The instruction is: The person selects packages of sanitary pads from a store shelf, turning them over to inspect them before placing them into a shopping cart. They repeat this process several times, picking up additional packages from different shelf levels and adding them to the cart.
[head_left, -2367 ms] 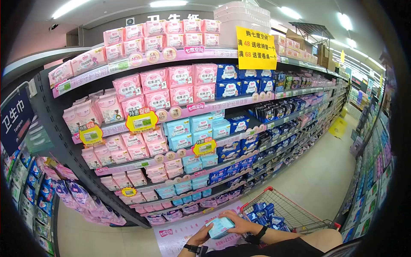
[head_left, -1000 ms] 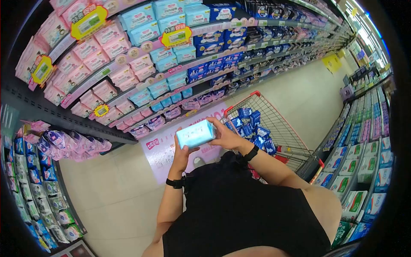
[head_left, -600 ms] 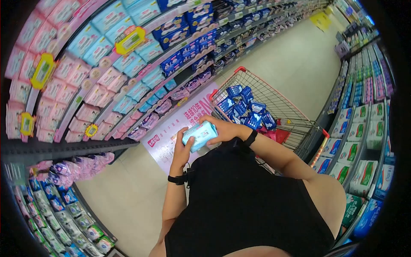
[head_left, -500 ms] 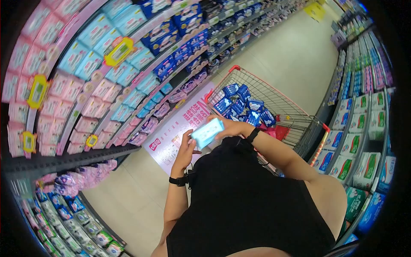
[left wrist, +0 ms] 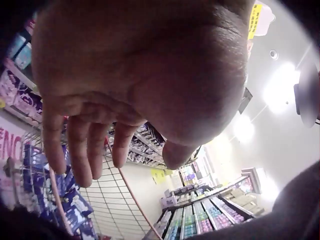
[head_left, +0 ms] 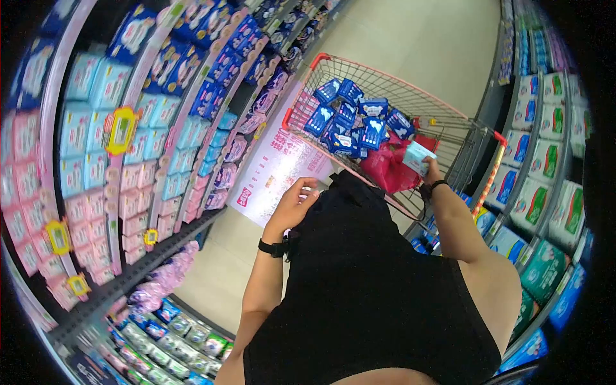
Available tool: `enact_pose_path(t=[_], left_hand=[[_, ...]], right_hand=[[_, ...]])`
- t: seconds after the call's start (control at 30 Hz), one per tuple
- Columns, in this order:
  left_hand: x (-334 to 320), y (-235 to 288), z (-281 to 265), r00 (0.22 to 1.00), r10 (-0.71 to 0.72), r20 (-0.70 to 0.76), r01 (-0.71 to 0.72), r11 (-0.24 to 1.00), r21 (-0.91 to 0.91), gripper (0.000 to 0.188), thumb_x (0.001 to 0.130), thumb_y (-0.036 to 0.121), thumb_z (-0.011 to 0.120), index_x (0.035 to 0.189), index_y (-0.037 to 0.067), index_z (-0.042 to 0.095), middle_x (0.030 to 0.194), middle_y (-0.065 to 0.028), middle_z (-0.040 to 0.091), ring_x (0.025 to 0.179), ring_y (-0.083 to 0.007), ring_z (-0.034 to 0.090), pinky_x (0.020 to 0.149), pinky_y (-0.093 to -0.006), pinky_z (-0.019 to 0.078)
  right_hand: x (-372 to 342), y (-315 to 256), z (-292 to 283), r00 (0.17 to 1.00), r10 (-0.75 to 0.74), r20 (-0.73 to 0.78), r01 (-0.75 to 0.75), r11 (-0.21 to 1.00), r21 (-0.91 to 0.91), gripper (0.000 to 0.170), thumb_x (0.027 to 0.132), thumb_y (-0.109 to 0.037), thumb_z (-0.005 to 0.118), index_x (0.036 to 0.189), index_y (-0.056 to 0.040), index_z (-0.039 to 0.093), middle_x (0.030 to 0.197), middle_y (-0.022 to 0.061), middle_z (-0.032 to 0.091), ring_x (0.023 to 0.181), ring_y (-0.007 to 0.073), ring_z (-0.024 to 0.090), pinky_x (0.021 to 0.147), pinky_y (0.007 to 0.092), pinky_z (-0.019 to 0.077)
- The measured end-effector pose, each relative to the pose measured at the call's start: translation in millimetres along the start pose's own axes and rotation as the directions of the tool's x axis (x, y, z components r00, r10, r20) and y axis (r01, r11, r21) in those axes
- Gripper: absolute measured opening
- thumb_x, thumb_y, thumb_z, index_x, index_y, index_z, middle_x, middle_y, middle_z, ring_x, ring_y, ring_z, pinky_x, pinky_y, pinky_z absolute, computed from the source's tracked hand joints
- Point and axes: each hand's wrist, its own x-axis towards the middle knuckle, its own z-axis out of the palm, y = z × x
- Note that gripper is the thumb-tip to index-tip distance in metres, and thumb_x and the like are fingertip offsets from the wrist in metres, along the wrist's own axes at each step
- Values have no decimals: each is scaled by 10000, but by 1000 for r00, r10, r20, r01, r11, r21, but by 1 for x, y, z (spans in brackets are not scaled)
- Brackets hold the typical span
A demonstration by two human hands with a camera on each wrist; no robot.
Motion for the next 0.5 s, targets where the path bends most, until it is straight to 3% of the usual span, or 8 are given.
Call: enact_pose_path(t=[0.07,0.1,0.17,0.2,0.27,0.33,0.4,0.5], left_hand=[[9,10,5,1000,-29,9,28,999,44,344,998,211,624,1298,59,552,1245,-67,631,1055,-172,610,881,-317,498],[14,14,8,999,-37,12,36,997,61,342,996,206,626,1294,56,554,1243,-70,633,1049,-172,612,877,-316,501],[25,20,15,999,-43,24,41,996,81,342,985,188,636,1285,46,556,1244,-81,636,1025,-181,621,855,-316,510],[30,24,19,998,-47,52,41,993,107,348,981,190,640,1286,45,556,1241,-81,637,1022,-184,623,851,-317,511],[40,34,26,994,-45,101,28,986,165,361,974,196,649,1287,42,555,1234,-82,637,1017,-189,628,842,-317,513],[45,43,32,994,-12,111,-22,953,303,411,946,234,679,1283,34,555,1202,-106,639,1026,-221,642,846,-350,517],[46,58,37,988,100,118,-144,878,457,448,932,262,691,1288,29,550,1205,-152,631,1036,-281,644,859,-378,522],[41,63,37,983,137,121,-181,824,536,487,922,284,699,1302,26,537,1210,-190,616,1079,-331,633,902,-402,520]], right_hand=[[-10,7,48,992,76,100,-95,974,205,659,727,-264,626,1370,-151,538,1253,74,656,1111,269,653,937,385,509],[1,15,72,995,101,20,-103,958,268,616,752,-258,645,1344,-133,529,1261,86,641,1103,275,658,928,394,520],[16,26,150,996,70,59,-77,988,135,570,900,-448,637,1380,-181,485,1318,62,613,1174,223,583,974,397,435],[35,41,184,991,75,-112,-81,996,-47,592,849,-534,698,1301,-191,531,1229,76,643,1106,257,636,930,491,473],[26,52,255,991,121,-56,-133,926,-352,719,848,-600,661,1383,-150,493,1283,140,634,1159,315,622,952,469,486],[87,102,279,968,52,247,205,410,-889,905,834,-663,630,1476,-69,398,1363,223,588,1231,367,585,1009,448,473],[72,98,314,771,235,592,579,128,-805,1070,805,-719,624,1505,27,312,1398,314,527,1265,405,559,1049,448,454],[28,76,356,731,412,543,608,-33,-793,1145,752,-699,704,1449,117,302,1348,373,529,1236,433,570,1053,450,457]])
